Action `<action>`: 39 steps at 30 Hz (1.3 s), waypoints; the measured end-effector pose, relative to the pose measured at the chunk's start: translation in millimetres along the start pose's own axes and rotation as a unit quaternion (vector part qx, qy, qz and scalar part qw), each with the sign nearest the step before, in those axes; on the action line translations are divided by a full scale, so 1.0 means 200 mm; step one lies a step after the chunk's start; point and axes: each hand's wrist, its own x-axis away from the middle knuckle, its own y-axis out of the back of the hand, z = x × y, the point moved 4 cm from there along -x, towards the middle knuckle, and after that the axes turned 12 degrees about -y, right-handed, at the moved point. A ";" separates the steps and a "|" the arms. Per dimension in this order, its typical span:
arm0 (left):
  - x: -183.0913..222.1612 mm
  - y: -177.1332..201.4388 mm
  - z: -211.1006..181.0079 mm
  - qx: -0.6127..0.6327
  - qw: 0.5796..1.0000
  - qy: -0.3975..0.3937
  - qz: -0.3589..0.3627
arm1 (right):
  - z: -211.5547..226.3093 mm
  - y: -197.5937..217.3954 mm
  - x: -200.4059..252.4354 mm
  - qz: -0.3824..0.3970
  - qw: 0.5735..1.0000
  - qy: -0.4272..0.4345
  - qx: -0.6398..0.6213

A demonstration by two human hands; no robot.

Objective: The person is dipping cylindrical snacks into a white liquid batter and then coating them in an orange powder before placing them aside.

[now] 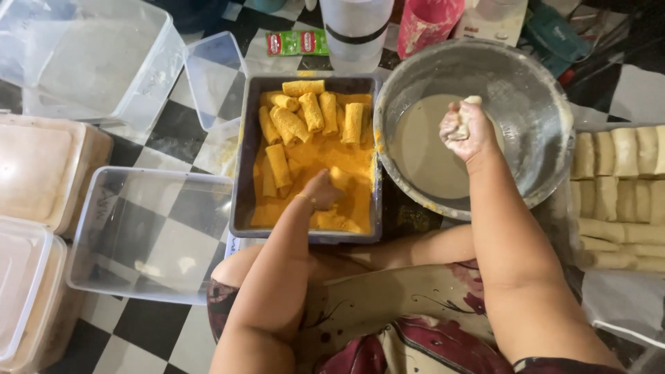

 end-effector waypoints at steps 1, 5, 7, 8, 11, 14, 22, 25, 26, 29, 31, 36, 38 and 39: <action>0.14 -0.04 -0.08 -0.353 0.912 -0.209 0.015 | 0.00 -0.02 0.04 0.021 0.999 -0.050 0.001; -0.07 0.09 -0.40 -0.480 0.716 -0.499 -0.087 | -0.03 -0.27 0.44 0.052 0.972 -0.044 0.223; 0.07 0.05 -0.50 -0.459 0.726 -0.497 -0.117 | -0.08 -0.19 0.40 0.028 0.976 0.012 0.217; 0.14 0.05 -0.56 -0.437 0.737 -0.492 -0.153 | -0.09 -0.15 0.39 0.004 0.975 0.062 0.211; -0.05 0.18 -0.65 -0.599 0.569 -0.468 -0.314 | -0.09 -0.13 0.32 -0.018 0.969 0.106 0.224; 0.23 -0.06 -0.44 -0.759 0.439 -0.383 -0.290 | -0.08 -0.14 0.38 -0.072 0.964 0.108 0.232; -0.06 -0.04 0.08 -0.930 0.265 -0.254 0.027 | -0.12 -0.42 0.58 -0.030 0.911 0.117 0.393; -0.33 0.14 0.08 -0.954 0.258 -0.114 0.100 | -0.29 -0.69 0.77 0.007 0.836 0.083 0.542; -0.44 0.18 0.09 -0.946 0.258 -0.068 0.183 | -0.36 -0.78 0.82 0.010 0.752 0.082 0.654; -0.66 0.33 -0.04 -0.893 0.416 -0.149 0.090 | -0.69 -0.67 0.62 0.171 0.623 0.242 0.724; -0.39 0.15 -0.05 -0.944 0.194 -0.195 0.181 | -0.76 -0.65 0.51 0.132 0.581 0.294 0.747; -0.53 0.14 -0.03 -0.964 -0.122 -0.229 0.059 | -0.57 -0.61 0.43 0.087 0.579 0.379 0.717; -0.43 0.05 0.06 -0.830 -0.448 -0.312 0.112 | -0.32 -0.65 0.59 -0.041 0.590 0.405 0.697; -0.58 0.12 0.09 -0.829 -0.449 -0.314 0.114 | -0.24 -0.60 0.60 -0.043 0.590 0.405 0.697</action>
